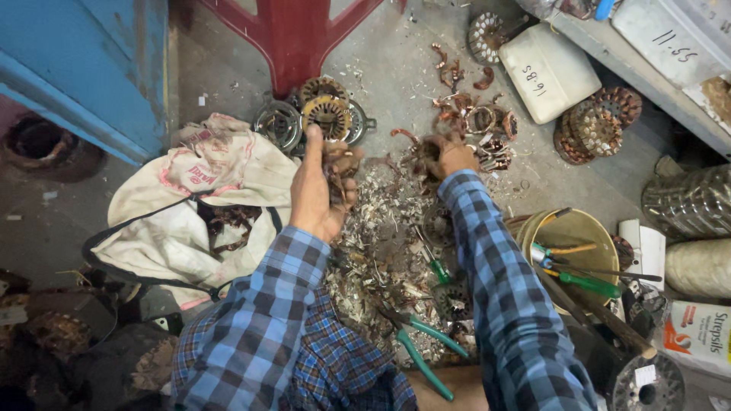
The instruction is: The person disassembles small motor parts and sorts through copper wire and metal scraps on the floor, using pliers to pull pieces apart and placing components into a white bag.
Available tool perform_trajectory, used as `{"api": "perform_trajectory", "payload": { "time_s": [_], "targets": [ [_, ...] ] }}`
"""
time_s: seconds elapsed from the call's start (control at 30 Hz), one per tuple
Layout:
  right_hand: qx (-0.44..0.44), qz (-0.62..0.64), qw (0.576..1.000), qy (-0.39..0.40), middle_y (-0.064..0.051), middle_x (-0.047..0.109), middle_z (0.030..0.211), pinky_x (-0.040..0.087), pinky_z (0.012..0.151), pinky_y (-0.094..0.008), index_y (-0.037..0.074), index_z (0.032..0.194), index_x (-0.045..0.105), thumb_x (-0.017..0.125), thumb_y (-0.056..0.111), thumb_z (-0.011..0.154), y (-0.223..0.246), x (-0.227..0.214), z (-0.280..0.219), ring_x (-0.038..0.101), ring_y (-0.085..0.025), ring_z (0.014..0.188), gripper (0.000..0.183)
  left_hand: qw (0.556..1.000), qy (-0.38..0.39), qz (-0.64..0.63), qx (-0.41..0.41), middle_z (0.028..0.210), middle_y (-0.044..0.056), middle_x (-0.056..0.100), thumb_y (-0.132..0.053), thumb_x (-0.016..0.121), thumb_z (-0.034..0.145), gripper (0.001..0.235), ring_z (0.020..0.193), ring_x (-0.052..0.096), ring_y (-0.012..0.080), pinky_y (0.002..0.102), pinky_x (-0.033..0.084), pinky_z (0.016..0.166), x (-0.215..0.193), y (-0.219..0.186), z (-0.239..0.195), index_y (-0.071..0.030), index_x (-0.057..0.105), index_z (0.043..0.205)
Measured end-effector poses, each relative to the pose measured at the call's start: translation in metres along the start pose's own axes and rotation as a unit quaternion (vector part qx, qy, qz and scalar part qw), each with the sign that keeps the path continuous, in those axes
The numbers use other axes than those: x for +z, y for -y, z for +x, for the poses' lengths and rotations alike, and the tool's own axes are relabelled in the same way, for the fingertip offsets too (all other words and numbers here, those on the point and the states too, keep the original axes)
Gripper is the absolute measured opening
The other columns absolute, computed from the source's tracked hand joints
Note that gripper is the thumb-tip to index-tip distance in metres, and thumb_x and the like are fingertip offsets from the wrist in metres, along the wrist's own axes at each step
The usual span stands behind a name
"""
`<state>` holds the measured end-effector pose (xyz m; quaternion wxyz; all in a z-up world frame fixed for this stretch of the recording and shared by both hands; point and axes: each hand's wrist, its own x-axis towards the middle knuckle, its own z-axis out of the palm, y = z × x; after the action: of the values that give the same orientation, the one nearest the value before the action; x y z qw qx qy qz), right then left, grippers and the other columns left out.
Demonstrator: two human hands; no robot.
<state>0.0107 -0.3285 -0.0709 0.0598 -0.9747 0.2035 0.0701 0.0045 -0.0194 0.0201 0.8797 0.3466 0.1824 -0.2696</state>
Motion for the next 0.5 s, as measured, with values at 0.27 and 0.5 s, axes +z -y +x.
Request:
{"api": "perform_trajectory", "payload": {
  "time_s": [0.27,0.5],
  "targets": [
    [-0.116,0.326,0.935,-0.084,-0.006,0.071,0.105,0.06,0.086,-0.033,0.007,0.104,0.075,0.087,0.009,0.078,-0.022,-0.015,-0.071,0.072,-0.018,0.094,0.029,0.999,-0.006,0.023,0.021,0.09,0.008,0.076,-0.058,0.058,0.095,0.048,0.052,0.059,0.0122,0.027,0.047,0.045,0.006,-0.004,-0.009,-0.011,0.062,0.103],
    [-0.007,0.74,0.664,-0.106,-0.008,0.071,0.101,0.064,0.081,-0.045,0.004,0.114,0.066,0.073,0.004,0.095,-0.043,-0.067,-0.142,0.073,-0.023,0.087,0.021,0.998,0.033,0.061,0.012,0.087,0.008,0.074,-0.054,0.063,0.095,0.045,0.058,0.066,0.0168,0.03,0.053,0.049,0.006,0.017,-0.004,-0.01,0.063,0.104]
  ]
}}
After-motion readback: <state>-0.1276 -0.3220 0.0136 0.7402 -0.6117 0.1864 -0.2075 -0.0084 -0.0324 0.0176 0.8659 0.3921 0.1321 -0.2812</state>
